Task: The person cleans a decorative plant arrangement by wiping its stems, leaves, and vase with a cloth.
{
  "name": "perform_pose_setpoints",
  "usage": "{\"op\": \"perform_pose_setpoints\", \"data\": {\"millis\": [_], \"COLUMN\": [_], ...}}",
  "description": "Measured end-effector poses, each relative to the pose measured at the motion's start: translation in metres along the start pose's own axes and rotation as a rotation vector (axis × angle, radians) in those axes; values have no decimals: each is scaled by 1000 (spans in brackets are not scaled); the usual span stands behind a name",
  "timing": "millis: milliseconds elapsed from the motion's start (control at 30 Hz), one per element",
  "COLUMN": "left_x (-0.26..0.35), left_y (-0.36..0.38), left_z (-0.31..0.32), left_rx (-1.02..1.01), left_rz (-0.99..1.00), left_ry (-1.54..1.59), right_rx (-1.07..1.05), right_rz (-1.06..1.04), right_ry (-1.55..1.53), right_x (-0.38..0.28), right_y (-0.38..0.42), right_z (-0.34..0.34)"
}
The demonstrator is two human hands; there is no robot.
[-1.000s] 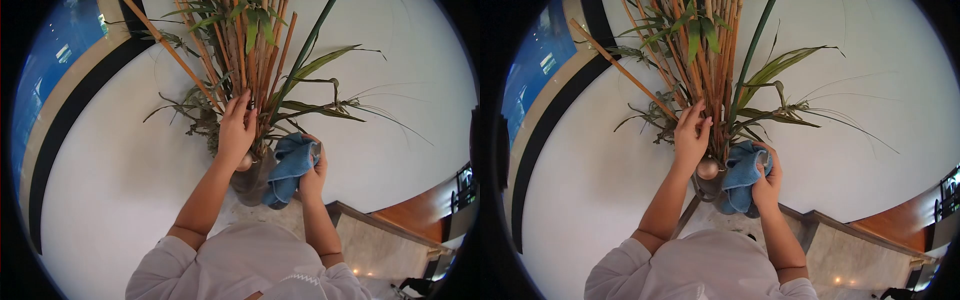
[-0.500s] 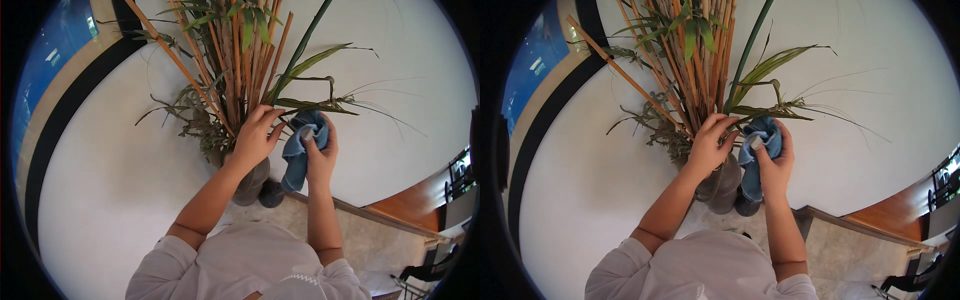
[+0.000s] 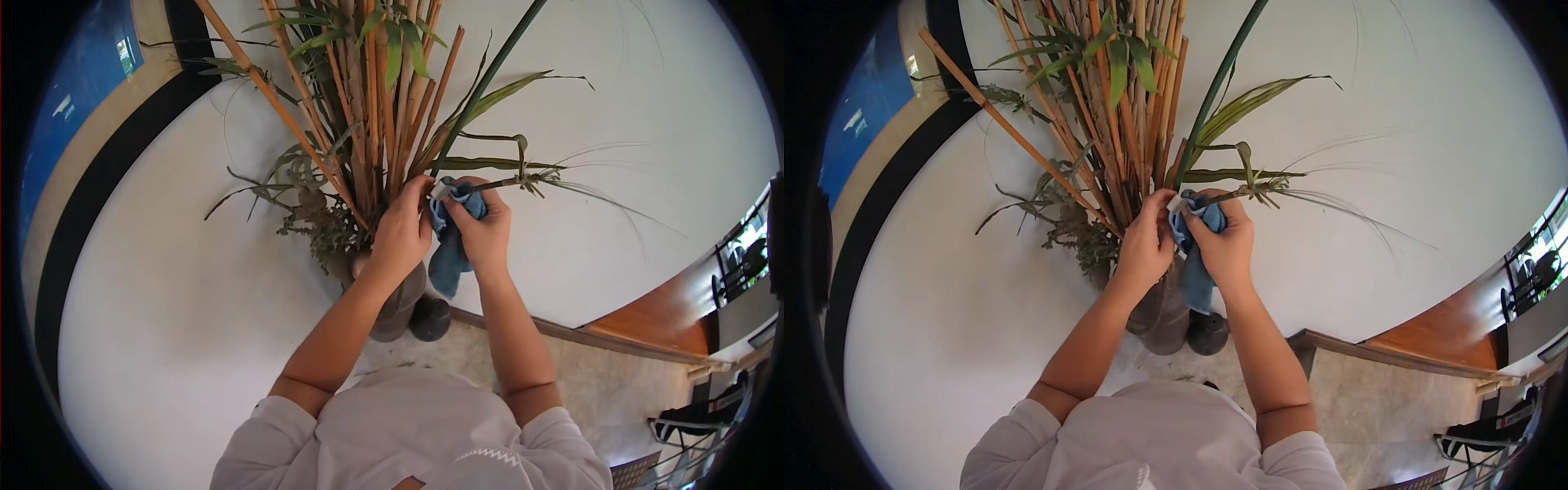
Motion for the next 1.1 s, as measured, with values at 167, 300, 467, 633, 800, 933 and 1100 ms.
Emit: {"op": "perform_pose_setpoints", "data": {"millis": [167,300,467,633,800,933,1100], "left_x": [3,-1,-3,10,54,55,57], "left_y": [-2,-2,-3,-2,-1,5,0], "left_z": [-3,-2,-3,-10,-16,-8,-22], "left_rx": [5,-14,-22,44,-305,-478,-416], "left_rz": [16,-29,-53,-2,246,216,-35], "left_ry": [-30,45,124,298,314,340,431], "right_rx": [104,182,287,417,392,335,167], "right_rz": [-25,-62,-180,-121,-155,-298,-222], "right_ry": [-119,-182,-243,-329,-270,-226,-15], "right_x": [-12,-27,-9,4,1,-16,-30], "right_y": [1,2,11,39,63,60,56], "right_z": [-3,-11,-35,-49,-45,-40,-50]}}
Point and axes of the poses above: each hand's wrist, its own y-axis away from the middle knuckle, its own z-axis out of the palm, x = y × z, the point moved 3 cm from there along -y, towards the middle knuckle
